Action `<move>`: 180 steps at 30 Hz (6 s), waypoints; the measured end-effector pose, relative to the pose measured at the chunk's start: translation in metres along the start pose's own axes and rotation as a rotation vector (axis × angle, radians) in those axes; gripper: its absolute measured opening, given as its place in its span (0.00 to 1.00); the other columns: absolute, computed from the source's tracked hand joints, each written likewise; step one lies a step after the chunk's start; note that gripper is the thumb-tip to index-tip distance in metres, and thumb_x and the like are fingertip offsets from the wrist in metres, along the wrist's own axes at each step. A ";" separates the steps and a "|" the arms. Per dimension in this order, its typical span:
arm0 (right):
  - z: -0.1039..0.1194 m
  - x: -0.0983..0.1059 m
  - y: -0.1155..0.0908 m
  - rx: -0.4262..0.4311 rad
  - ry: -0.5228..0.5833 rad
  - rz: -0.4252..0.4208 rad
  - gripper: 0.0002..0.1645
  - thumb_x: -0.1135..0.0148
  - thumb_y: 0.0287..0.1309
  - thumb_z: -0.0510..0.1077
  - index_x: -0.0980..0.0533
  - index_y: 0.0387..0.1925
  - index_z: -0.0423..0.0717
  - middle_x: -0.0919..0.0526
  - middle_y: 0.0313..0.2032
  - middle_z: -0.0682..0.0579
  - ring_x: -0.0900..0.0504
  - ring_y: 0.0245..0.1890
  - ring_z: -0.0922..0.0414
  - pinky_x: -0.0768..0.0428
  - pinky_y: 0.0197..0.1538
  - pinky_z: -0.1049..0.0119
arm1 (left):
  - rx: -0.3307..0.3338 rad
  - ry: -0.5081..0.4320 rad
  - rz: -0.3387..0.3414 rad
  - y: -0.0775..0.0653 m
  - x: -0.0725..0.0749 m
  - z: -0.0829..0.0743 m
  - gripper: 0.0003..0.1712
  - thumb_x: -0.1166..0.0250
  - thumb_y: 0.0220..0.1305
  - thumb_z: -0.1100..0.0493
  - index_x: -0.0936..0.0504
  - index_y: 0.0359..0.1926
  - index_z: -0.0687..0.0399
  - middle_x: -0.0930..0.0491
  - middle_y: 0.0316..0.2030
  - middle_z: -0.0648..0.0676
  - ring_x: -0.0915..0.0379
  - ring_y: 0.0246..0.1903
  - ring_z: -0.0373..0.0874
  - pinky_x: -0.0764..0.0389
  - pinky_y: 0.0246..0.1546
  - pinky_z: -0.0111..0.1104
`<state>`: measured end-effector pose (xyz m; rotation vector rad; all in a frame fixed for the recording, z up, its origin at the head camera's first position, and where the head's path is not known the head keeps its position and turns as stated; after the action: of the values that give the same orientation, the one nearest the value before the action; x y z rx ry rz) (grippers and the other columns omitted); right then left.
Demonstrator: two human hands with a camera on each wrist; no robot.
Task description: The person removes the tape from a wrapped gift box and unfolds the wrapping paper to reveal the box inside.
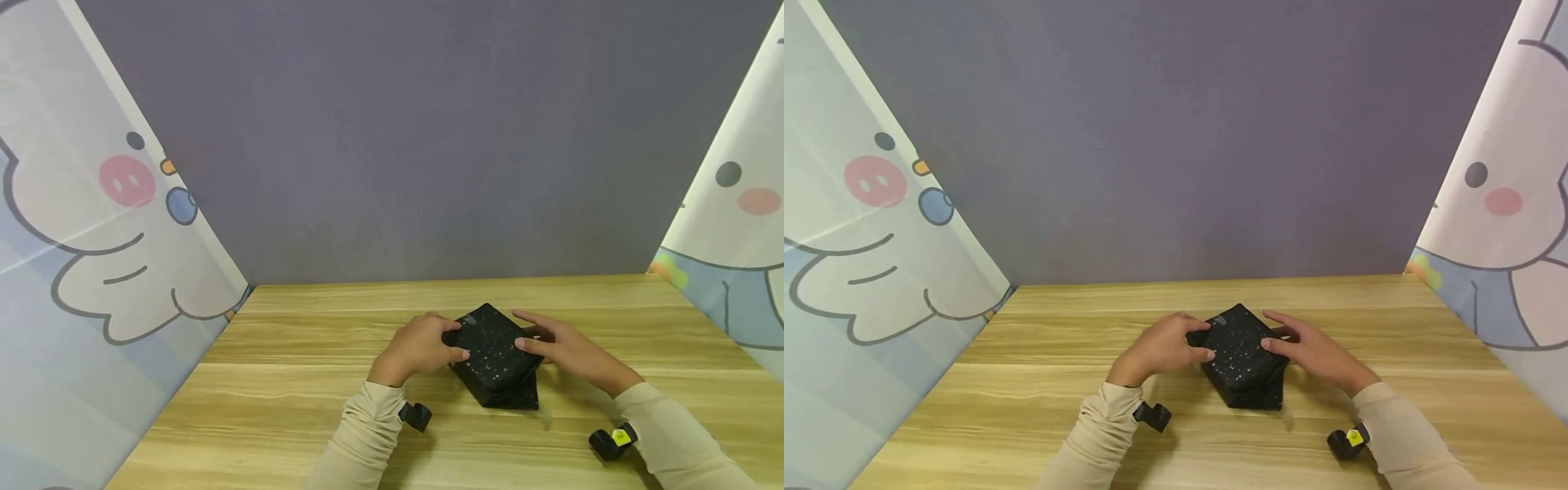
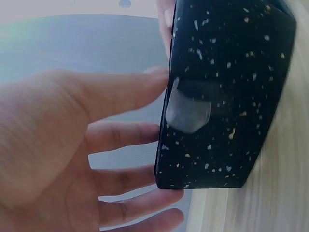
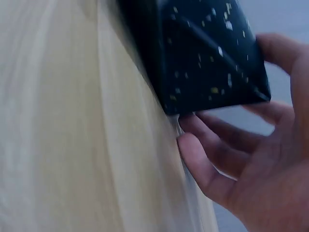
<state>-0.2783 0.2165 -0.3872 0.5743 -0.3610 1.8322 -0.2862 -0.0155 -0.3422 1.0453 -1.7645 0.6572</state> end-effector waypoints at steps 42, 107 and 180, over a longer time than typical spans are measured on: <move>0.018 0.009 -0.005 0.061 -0.195 -0.286 0.30 0.41 0.71 0.55 0.27 0.66 0.45 0.27 0.64 0.36 0.23 0.57 0.36 0.20 0.49 0.42 | 0.017 0.049 0.051 -0.016 0.000 -0.027 0.18 0.36 0.71 0.59 0.17 0.60 0.50 0.19 0.58 0.50 0.25 0.44 0.46 0.33 0.23 0.29; 0.014 -0.009 -0.002 0.039 -0.280 -0.143 0.45 0.43 0.68 0.66 0.39 0.73 0.41 0.41 0.70 0.31 0.22 0.54 0.36 0.21 0.50 0.41 | -0.001 0.110 -0.118 0.016 -0.017 -0.014 0.21 0.41 0.74 0.46 0.21 0.64 0.34 0.25 0.50 0.53 0.32 0.23 0.39 0.30 0.22 0.32; 0.018 -0.006 -0.004 0.052 -0.330 -0.169 0.46 0.45 0.68 0.68 0.38 0.72 0.39 0.39 0.70 0.31 0.21 0.54 0.37 0.23 0.53 0.39 | 0.100 0.205 -0.217 0.037 0.000 -0.019 0.25 0.36 0.66 0.51 0.28 0.11 0.44 0.27 0.29 0.47 0.33 0.18 0.43 0.27 0.23 0.40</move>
<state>-0.2693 0.2032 -0.3755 0.9202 -0.4711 1.5879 -0.3097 0.0172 -0.3338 1.1749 -1.4312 0.6947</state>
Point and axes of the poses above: each hand's wrist, its own y-axis towards the middle knuckle, its own x-axis out of the back of the hand, z = x × y, the point moved 7 cm from there along y, towards the middle knuckle
